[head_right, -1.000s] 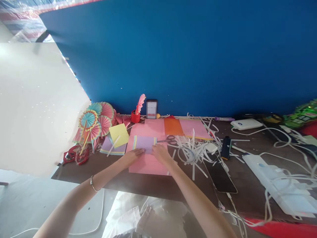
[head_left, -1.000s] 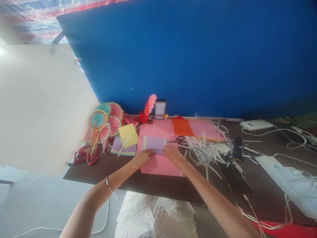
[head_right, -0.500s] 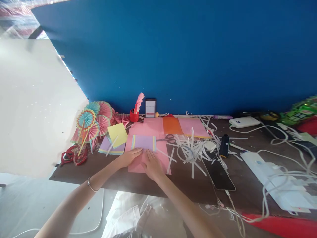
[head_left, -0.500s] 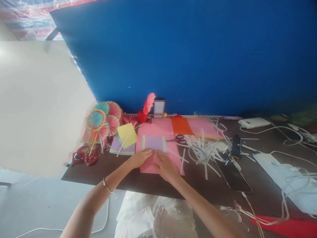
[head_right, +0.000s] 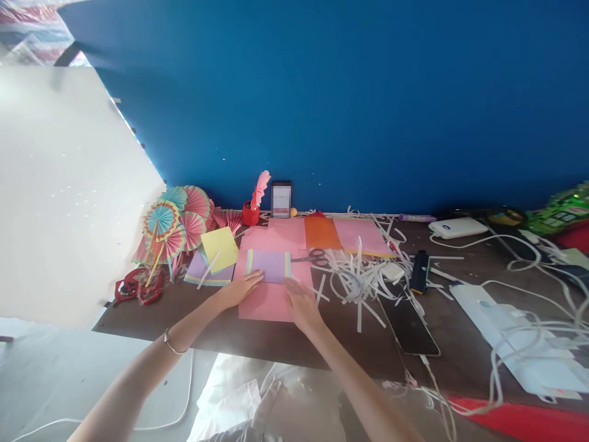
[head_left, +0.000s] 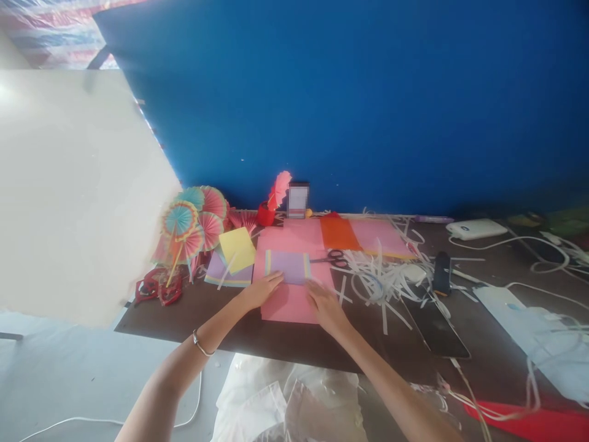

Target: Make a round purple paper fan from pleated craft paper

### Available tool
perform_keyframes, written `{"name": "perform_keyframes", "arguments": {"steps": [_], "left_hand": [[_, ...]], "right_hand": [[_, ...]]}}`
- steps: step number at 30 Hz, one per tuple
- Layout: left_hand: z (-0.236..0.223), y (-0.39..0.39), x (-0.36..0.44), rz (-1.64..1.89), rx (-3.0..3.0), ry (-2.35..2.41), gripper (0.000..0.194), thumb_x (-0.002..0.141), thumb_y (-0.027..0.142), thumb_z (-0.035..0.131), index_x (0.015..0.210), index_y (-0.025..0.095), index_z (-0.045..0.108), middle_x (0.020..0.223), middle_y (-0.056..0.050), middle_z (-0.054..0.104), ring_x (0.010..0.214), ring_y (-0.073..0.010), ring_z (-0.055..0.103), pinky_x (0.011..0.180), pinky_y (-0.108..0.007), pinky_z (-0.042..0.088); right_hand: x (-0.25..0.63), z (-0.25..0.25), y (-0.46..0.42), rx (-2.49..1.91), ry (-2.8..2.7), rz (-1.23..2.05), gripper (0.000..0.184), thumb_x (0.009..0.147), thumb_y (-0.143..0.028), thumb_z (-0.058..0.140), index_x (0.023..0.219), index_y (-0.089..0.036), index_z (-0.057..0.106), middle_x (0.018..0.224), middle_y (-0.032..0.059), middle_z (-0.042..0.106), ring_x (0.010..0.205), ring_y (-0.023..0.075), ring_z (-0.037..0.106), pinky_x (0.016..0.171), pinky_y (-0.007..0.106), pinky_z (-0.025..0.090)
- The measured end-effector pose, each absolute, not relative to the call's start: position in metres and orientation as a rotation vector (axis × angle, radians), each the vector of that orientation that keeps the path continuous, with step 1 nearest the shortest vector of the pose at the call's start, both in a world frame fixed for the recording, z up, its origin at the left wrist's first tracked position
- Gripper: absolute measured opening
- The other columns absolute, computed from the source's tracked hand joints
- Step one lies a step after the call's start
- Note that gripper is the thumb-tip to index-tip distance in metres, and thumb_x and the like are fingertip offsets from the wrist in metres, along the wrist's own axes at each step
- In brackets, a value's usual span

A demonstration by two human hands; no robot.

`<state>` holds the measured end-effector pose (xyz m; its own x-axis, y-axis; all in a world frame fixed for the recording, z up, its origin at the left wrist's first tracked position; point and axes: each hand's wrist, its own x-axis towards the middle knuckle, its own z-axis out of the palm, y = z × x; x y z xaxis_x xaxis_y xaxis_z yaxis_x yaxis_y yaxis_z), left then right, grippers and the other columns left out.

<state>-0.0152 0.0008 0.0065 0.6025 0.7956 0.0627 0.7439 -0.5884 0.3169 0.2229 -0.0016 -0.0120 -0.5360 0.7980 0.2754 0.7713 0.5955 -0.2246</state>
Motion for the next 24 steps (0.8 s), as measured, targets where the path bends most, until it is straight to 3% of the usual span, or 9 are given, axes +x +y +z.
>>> {"name": "perform_keyframes", "arguments": {"steps": [3,8,11,15,18,24], "left_hand": [[0.008,0.006,-0.016,0.236,2.612,1.307,0.049,0.078,-0.006,0.027,0.12,0.009,0.046,0.139,-0.013,0.038,0.133,-0.017,0.024,0.107,-0.032,0.032],[0.01,0.011,-0.013,0.079,2.778,1.261,0.043,0.075,-0.005,0.033,0.109,0.008,0.055,0.13,-0.014,0.048,0.128,-0.021,0.036,0.104,-0.031,0.036],[0.016,0.012,-0.016,0.022,2.781,1.36,0.038,0.076,-0.003,0.034,0.102,0.011,0.058,0.12,-0.014,0.055,0.111,-0.0214,0.052,0.087,-0.03,0.047],[0.036,0.017,-0.032,0.172,2.695,1.579,0.026,0.081,0.006,0.037,0.093,0.013,0.058,0.102,-0.012,0.061,0.092,-0.0193,0.059,0.076,-0.029,0.048],[0.051,0.025,-0.045,0.551,2.531,1.757,0.02,0.085,0.016,0.037,0.09,0.016,0.057,0.095,-0.009,0.061,0.088,-0.0182,0.058,0.078,-0.03,0.045],[0.057,0.038,-0.053,1.083,1.876,1.828,0.02,0.085,0.026,0.039,0.092,0.016,0.054,0.082,-0.007,0.062,0.074,-0.0165,0.06,0.068,-0.027,0.046]], "right_hand": [[0.22,-0.01,0.01,-1.183,-2.464,-0.036,0.034,0.092,-0.018,0.029,0.104,-0.015,0.061,0.109,0.0097,0.064,0.106,0.0211,0.055,0.103,0.047,0.029],[0.215,0.004,0.023,-1.129,-2.583,-0.123,0.036,0.086,-0.003,0.03,0.084,-0.018,0.063,0.084,0.0055,0.067,0.087,0.019,0.06,0.106,0.049,0.021],[0.222,0.01,0.026,-1.185,-2.523,-0.032,0.031,0.089,-0.012,0.034,0.102,-0.016,0.061,0.103,0.0095,0.065,0.101,0.0215,0.057,0.105,0.047,0.025],[0.246,0.007,0.027,-1.212,-2.547,0.124,0.039,0.092,-0.024,0.033,0.128,-0.023,0.045,0.137,0.0066,0.041,0.127,0.0215,0.036,0.103,0.041,0.034],[0.27,-0.004,0.032,-1.151,-2.642,0.192,0.042,0.092,-0.026,0.032,0.133,-0.022,0.04,0.139,0.0063,0.039,0.129,0.0204,0.032,0.104,0.042,0.032],[0.299,-0.017,0.047,-1.351,-2.574,0.012,0.042,0.086,-0.013,0.032,0.125,-0.013,0.049,0.135,0.012,0.043,0.13,0.0234,0.031,0.106,0.047,0.027]]}}
